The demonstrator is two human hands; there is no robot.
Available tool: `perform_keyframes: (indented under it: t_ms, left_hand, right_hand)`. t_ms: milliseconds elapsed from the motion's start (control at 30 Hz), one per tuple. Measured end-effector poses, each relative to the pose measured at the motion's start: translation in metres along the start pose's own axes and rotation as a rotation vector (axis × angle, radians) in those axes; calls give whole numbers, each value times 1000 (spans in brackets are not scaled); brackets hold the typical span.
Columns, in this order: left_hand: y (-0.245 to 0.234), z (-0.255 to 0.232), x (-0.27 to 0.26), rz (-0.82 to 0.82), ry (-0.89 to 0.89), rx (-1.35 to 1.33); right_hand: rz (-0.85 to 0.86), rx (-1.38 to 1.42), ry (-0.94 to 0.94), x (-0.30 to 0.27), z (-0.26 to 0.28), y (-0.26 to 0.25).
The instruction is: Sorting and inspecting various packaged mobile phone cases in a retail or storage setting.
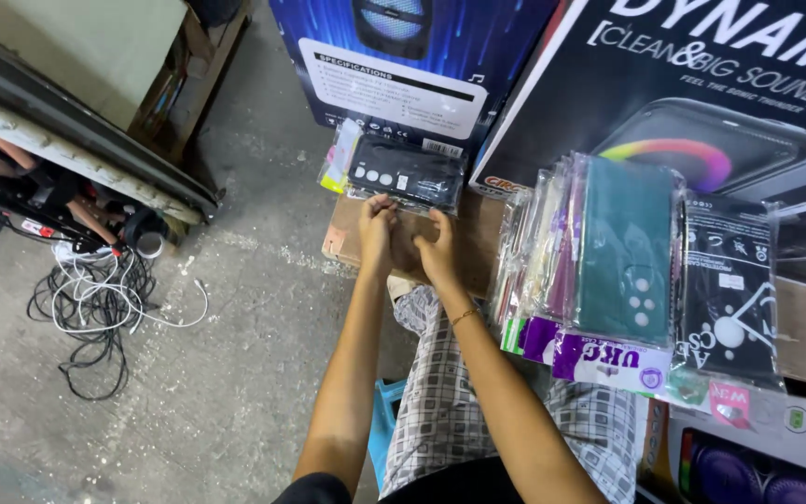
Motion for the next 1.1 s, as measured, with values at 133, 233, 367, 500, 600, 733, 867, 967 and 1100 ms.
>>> perform_keyframes:
  t_ms: [133,233,367,500,600,733,867,967,1100]
  left_hand:
    - [0,-5,-15,13,-34,-44]
    - [4,-27,-46,-58,12,12]
    - [39,-71,-124,-41,107,-214]
    - [130,-145,-238,515,275,-649]
    - [190,-152,-313,668,197,-593]
    - [242,-59,-394,957,72,-221]
    - [309,33,-464,1068,-373,-124]
    - [326,126,-471,989,-374,141]
    - [332,205,-441,920,194,697]
  right_hand:
    - [6,12,23,-17,13,-6]
    - [-3,-80,-62,-49,63,-20]
    - [341,192,-127,-126,183,-64]
    - [504,167,-233,-186,281,-155]
    - [498,329,-239,-216,285,-230]
    - [248,421,-251,-268,195,-353]
    - [-334,505,-215,-265,150,-471]
    - [-565,350,-4,-253,96,-517]
    - [-530,147,134,-235,26,-522]
Point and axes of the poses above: each hand's wrist, its own x-axis towards the middle knuckle, its own y-axis out of the palm, z = x × y, the point moved 7 cm from there along x, towards the middle knuckle, and after that the axes turned 2 degrees about -y, right-handed, at the moved point
